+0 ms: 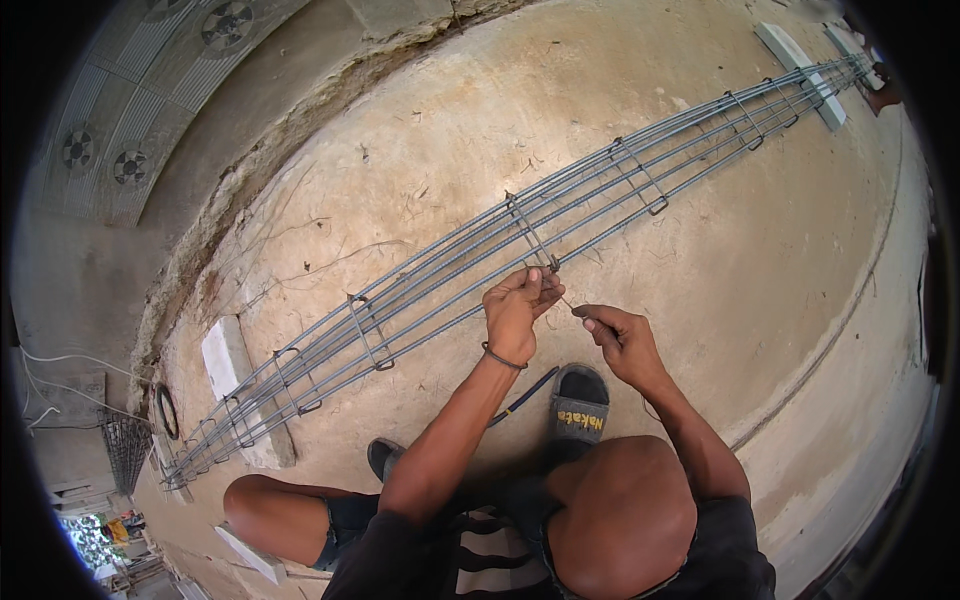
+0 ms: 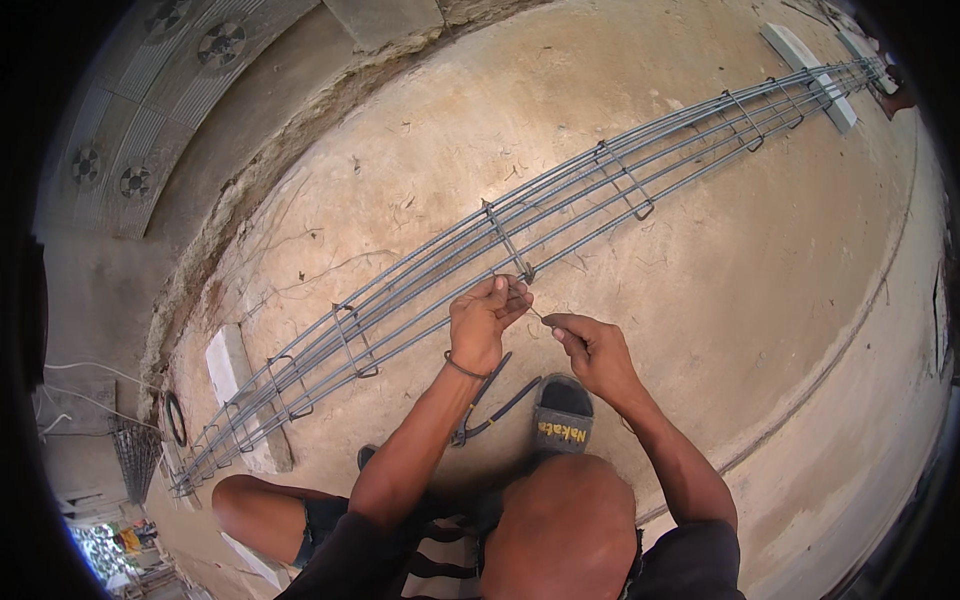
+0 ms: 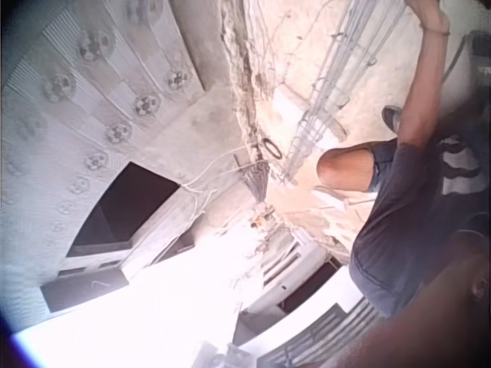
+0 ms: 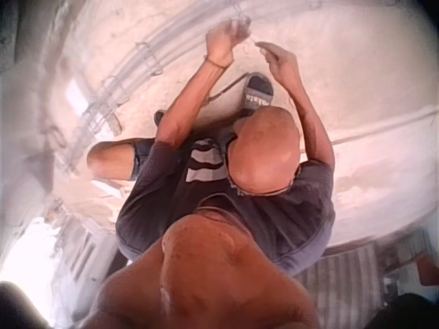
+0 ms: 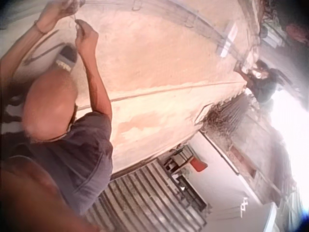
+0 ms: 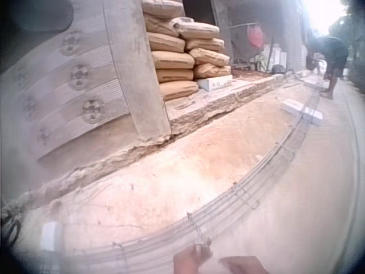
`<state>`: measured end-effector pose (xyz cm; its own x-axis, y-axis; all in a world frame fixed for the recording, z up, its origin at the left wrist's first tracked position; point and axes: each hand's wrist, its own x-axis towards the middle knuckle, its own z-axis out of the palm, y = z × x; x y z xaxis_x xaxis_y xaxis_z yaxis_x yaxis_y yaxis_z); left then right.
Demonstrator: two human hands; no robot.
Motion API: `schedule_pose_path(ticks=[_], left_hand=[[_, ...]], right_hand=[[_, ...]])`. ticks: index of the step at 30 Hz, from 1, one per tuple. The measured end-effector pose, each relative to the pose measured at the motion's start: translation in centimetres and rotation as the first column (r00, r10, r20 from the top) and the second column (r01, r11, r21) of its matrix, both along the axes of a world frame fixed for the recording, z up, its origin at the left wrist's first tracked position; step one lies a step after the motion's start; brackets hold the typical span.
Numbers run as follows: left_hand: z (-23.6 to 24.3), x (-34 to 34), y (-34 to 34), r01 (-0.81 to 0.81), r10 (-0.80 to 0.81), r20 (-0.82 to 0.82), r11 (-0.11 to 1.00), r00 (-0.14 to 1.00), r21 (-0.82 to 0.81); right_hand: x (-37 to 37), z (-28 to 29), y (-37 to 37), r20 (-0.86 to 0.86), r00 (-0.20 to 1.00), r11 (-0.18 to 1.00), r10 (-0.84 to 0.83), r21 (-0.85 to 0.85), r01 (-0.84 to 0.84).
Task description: The person prepares a rebar frame by tying lengths of rebar together using wire and pliers.
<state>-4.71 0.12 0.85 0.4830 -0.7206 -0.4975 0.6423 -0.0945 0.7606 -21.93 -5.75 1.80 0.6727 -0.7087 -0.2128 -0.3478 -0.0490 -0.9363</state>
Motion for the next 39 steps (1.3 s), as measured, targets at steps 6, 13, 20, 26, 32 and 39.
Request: schedule_pose_path(ticks=[6,13,20,26,32,39], left_hand=[[-1.0,-0.6,-0.2,-0.045,0.038,0.192,0.998,0.981,0.032],[-2.6,2.1,-0.1,0.038,-0.055,0.344,0.998,0.937,0.055],[-2.2,7.2,-3.3,0.025,-0.173,0.923,0.984,0.343,0.175],[-2.1,10.7,-9.1,0.29,-0.4,0.851,0.816,-0.339,0.5],[-2.3,11.0,-11.7,0.279,-0.579,0.701,0.652,-0.417,0.705],[-3.0,11.3,-12.3,0.208,-0.662,0.607,0.582,-0.44,0.786]], right_hand=[[0.1,1.6,-0.3,-0.057,0.996,0.964,0.069,-0.253,-0.081],[1.3,1.8,-3.7,-0.172,0.985,0.902,0.0,-0.426,-0.075],[2.4,1.4,-9.9,-0.377,0.916,0.586,-0.138,-0.776,-0.231],[4.4,-0.2,-10.6,-0.389,0.914,0.721,-0.115,-0.666,-0.192],[5.0,-2.0,-11.3,-0.288,0.956,0.888,-0.06,-0.452,-0.08],[5.7,-2.1,-11.6,-0.292,0.956,0.926,-0.029,-0.368,-0.085]])
